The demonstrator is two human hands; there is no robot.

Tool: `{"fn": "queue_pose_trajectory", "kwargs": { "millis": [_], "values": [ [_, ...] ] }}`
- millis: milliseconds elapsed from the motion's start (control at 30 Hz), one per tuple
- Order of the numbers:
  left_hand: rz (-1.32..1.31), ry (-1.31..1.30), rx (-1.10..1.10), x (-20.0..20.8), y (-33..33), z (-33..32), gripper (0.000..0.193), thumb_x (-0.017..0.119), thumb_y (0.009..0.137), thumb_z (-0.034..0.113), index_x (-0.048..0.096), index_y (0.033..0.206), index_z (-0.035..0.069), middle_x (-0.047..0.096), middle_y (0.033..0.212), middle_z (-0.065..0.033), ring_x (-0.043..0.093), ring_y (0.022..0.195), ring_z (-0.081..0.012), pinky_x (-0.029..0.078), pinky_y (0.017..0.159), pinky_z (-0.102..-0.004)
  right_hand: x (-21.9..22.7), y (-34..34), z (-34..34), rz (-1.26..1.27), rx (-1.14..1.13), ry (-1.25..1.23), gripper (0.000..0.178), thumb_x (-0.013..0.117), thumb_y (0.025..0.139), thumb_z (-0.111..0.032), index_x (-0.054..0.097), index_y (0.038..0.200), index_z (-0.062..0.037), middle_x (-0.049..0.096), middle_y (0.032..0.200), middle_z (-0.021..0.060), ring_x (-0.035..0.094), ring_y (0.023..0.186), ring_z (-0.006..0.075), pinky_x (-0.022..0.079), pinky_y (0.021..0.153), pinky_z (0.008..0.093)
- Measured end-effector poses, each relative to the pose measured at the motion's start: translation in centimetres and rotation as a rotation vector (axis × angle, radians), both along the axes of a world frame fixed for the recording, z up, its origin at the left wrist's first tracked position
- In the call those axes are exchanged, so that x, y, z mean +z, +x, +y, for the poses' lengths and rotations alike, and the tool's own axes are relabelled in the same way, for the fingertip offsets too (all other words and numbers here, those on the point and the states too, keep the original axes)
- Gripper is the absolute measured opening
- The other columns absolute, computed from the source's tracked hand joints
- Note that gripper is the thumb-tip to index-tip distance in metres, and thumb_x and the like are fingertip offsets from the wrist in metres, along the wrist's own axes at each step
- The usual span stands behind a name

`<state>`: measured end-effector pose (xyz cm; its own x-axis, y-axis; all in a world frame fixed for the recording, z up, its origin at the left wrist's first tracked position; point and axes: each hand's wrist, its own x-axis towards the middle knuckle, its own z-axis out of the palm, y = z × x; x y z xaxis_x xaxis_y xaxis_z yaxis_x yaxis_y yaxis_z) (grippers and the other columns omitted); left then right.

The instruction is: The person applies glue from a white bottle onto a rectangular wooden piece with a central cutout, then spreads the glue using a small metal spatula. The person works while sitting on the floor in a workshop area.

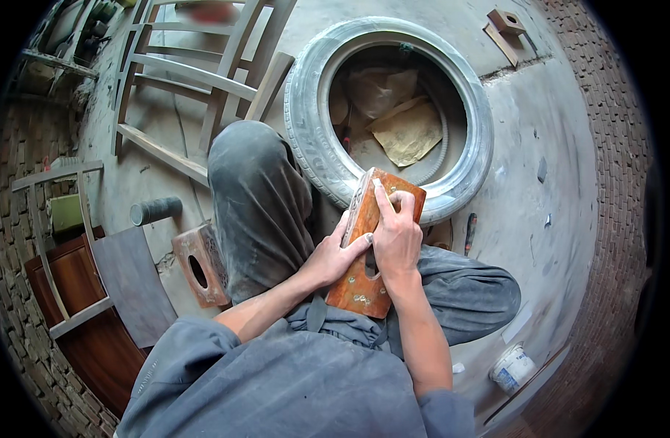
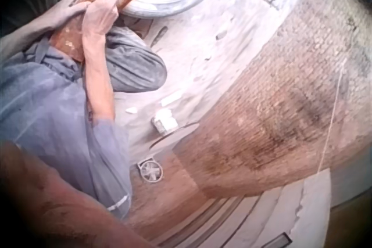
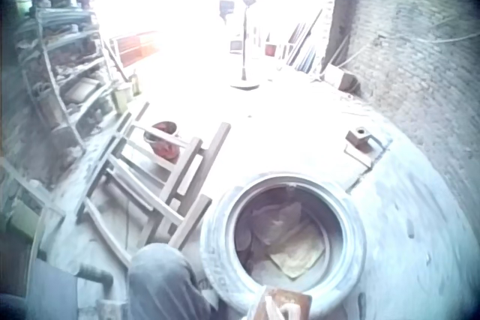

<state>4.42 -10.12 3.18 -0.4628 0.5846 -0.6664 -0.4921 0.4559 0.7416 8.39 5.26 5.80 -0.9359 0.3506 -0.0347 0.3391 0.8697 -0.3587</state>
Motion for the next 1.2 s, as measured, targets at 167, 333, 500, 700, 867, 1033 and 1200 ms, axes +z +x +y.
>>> {"fn": "queue_pose_trajectory", "kwargs": {
  "millis": [167,333,500,700,867,1033,1200],
  "values": [
    [0.024,-0.004,0.013,-0.9,0.2,-0.1,0.09,0.059,0.103,0.049,0.019,0.168,0.003,0.045,0.161,-0.024,0.046,0.149,-0.0296,0.034,0.122,-0.037,0.3,0.7,-0.6,0.002,-0.004,-0.022,0.059,0.065,0.088,-0.003,0.063,0.146,-0.0155,0.057,0.115,0.0119,0.073,0.082,0.0356,0.062,0.07,0.0484],
    [-0.027,0.076,0.053,-1.7,0.4,0.1,0.088,0.06,0.103,0.047,0.019,0.168,0.003,0.045,0.161,-0.0226,0.047,0.148,-0.027,0.035,0.121,-0.0363,0.0,0.5,0.0,0.028,-0.001,-0.007,0.059,0.064,0.089,-0.004,0.063,0.146,-0.0169,0.056,0.112,0.0099,0.073,0.08,0.0349,0.062,0.068,0.048],
    [0.021,0.053,0.033,-1.3,0.4,0.1,0.087,0.06,0.104,0.046,0.02,0.168,0.003,0.047,0.16,-0.0221,0.048,0.147,-0.0264,0.035,0.121,-0.0361,0.3,1.9,-0.6,0.032,-0.008,-0.055,0.062,0.065,0.086,-0.004,0.062,0.147,-0.0178,0.056,0.112,0.0101,0.072,0.079,0.0345,0.062,0.068,0.0476],
    [0.099,0.02,0.048,-2.1,0.9,0.0,0.09,0.061,0.099,0.053,0.02,0.169,0.012,0.06,0.144,-0.0294,0.061,0.135,-0.0394,0.045,0.113,-0.0422,0.4,1.0,-0.8,-0.021,-0.012,-0.048,0.06,0.066,0.085,-0.003,0.064,0.144,-0.0163,0.056,0.113,0.0101,0.073,0.08,0.0345,0.062,0.068,0.0477],
    [0.027,0.039,0.008,-0.7,0.1,0.2,0.088,0.06,0.103,0.047,0.02,0.168,0.003,0.046,0.16,-0.0221,0.048,0.147,-0.0276,0.034,0.122,-0.0365,0.3,1.8,-0.4,0.026,0.0,-0.058,0.058,0.066,0.085,-0.002,0.065,0.141,-0.0156,0.056,0.112,0.0101,0.073,0.08,0.0339,0.062,0.067,0.0481],
    [-0.015,0.046,0.016,-1.1,0.2,0.0,0.09,0.06,0.103,0.049,0.018,0.169,0.004,0.043,0.163,-0.0231,0.045,0.15,-0.0289,0.033,0.122,-0.0374,0.5,1.2,-0.4,0.021,0.018,-0.027,0.058,0.068,0.085,-0.004,0.066,0.142,-0.0158,0.056,0.113,0.0096,0.073,0.08,0.0339,0.062,0.068,0.0482],
    [0.015,-0.027,-0.004,-0.3,0.0,0.0,0.095,0.06,0.1,0.054,0.018,0.169,0.004,0.045,0.161,-0.027,0.047,0.149,-0.0333,0.035,0.122,-0.0384,0.8,0.7,-0.6,0.001,0.017,-0.008,0.058,0.069,0.084,-0.004,0.066,0.141,-0.0165,0.057,0.113,0.0088,0.073,0.081,0.0341,0.062,0.07,0.0478]
  ]
}}
